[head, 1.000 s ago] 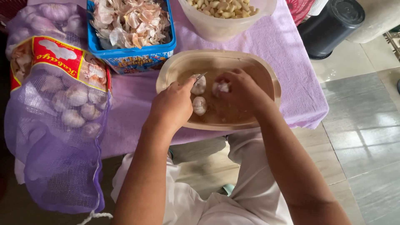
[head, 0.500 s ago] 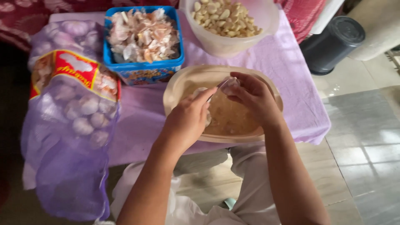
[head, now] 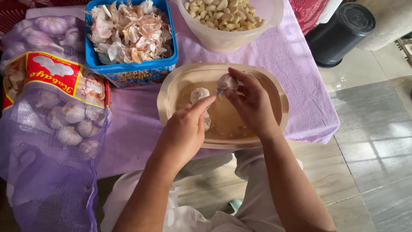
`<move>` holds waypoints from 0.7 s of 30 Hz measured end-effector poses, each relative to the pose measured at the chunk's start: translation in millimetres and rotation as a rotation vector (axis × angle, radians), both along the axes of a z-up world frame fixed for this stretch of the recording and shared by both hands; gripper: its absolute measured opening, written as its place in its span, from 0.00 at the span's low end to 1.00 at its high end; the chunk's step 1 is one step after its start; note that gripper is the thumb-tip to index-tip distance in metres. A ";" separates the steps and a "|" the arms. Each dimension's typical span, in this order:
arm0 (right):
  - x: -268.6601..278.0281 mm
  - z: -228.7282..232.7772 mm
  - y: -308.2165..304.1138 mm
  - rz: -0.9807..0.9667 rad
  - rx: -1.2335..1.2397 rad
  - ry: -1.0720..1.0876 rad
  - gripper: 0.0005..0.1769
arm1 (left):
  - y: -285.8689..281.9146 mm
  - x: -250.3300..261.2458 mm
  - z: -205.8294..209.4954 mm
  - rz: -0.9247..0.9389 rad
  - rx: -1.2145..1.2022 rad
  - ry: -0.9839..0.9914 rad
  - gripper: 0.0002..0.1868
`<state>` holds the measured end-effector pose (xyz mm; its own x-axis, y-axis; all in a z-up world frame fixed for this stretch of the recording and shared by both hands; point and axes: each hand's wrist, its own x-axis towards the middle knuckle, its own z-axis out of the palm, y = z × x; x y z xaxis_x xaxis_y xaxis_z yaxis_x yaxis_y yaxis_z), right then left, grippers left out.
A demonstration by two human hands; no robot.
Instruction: A person uses a small knife to peel the skin off individual garlic cloves and places the cleaned cloves into a bowl.
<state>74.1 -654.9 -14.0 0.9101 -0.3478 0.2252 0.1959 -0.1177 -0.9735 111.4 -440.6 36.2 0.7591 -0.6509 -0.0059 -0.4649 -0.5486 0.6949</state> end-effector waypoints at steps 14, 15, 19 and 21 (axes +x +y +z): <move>-2.7 17.7 15.9 -0.115 0.335 -0.005 0.33 | -27.9 -15.1 10.8 0.041 -0.300 -0.036 0.27; -1.2 17.0 17.4 -0.111 0.337 -0.007 0.33 | -29.3 -15.8 7.8 0.044 -0.298 -0.039 0.27; -2.3 16.9 21.8 -0.168 0.381 -0.019 0.32 | -33.3 -22.7 -5.2 0.093 -0.211 -0.197 0.31; -1.7 13.6 20.0 -0.189 0.322 0.005 0.33 | -32.9 -24.8 -5.7 0.134 -0.042 -0.308 0.36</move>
